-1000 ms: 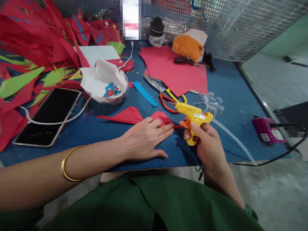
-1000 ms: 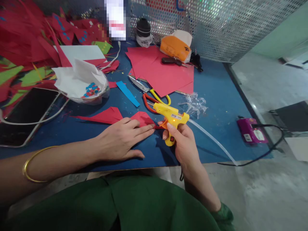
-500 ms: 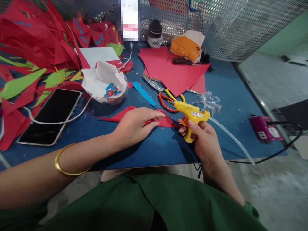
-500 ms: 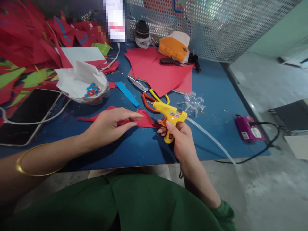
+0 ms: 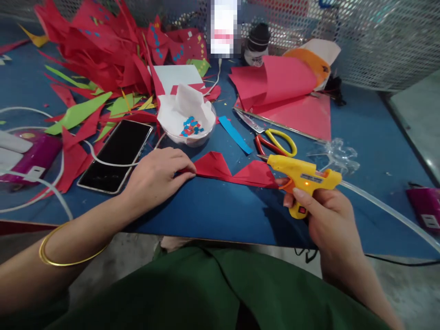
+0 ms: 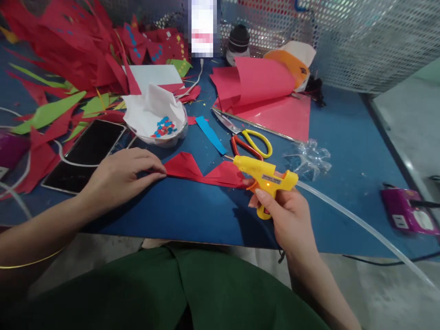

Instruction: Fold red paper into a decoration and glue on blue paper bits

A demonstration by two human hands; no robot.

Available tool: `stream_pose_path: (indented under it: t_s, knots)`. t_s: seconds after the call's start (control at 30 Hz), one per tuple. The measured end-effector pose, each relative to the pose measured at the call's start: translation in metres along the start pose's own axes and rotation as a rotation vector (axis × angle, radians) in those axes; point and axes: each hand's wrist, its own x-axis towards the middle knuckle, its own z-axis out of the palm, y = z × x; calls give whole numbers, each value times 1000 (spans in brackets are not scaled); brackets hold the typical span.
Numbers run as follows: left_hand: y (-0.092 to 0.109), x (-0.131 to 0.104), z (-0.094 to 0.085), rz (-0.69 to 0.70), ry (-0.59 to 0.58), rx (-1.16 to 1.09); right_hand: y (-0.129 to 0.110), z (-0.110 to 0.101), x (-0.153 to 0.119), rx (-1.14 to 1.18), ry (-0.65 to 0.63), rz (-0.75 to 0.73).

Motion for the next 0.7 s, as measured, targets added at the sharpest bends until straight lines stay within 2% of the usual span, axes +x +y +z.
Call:
stream_pose_path:
  t_s: [0.1, 0.3, 0.53, 0.7]
  knots:
    - [8, -3, 3, 48, 16, 17, -18, 8, -9, -169, -41, -63]
    - [17, -14, 8, 205, 64, 305, -46, 39, -17, -450, -210, -265]
    - [11, -30, 3, 267, 63, 206, -44, 55, -16, -617, -230, -468]
    - [9, -42, 8, 249, 134, 151, -39, 62, -19, -715, -265, -580]
